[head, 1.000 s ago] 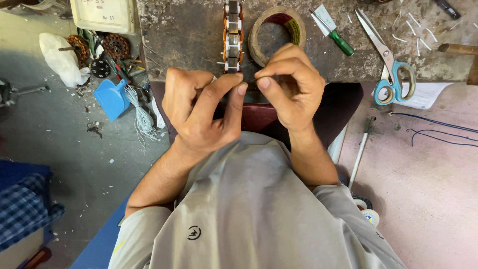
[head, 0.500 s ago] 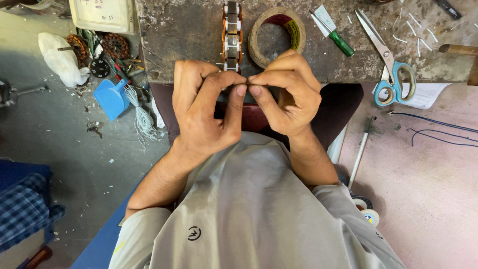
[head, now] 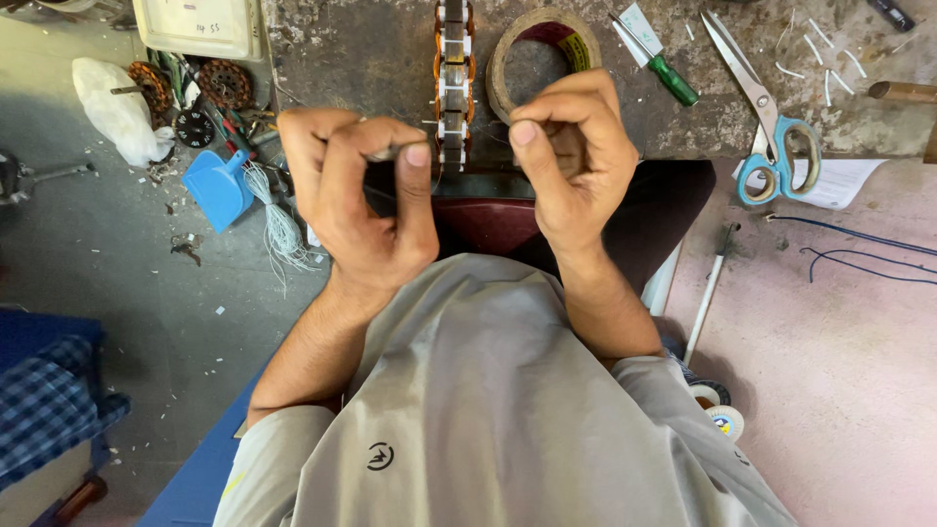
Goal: The person tapes the copper coils of an electric motor stator by hand, uses a screwdriver to tuck insulation, and cuts tape with scissors.
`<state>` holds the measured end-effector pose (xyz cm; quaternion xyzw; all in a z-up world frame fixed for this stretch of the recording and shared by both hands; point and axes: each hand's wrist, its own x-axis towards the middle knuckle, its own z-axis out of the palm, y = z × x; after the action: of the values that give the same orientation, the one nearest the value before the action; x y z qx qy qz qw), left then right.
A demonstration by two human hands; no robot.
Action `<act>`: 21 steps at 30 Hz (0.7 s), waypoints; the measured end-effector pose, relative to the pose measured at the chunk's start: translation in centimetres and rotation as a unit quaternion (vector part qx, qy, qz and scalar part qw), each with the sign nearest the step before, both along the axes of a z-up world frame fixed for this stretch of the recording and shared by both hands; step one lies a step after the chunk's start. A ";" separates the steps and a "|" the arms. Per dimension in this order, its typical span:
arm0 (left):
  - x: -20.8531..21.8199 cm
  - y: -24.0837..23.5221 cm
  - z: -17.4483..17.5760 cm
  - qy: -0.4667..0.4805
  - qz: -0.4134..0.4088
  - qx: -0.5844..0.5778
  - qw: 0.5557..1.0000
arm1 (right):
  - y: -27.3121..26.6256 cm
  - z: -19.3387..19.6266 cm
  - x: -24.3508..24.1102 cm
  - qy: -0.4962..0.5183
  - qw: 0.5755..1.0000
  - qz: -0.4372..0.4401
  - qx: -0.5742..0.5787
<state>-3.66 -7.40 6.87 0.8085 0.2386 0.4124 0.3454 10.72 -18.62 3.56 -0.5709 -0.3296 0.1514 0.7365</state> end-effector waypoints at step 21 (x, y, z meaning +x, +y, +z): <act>1.2 2.3 -2.6 0.027 -0.023 -0.085 0.996 | 0.4 -0.3 0.9 -0.183 0.975 -0.040 -0.118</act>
<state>-2.45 -5.10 4.23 0.7925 0.2631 0.3607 0.4154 11.64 -18.23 3.21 -0.6845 -0.4157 0.0519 0.5967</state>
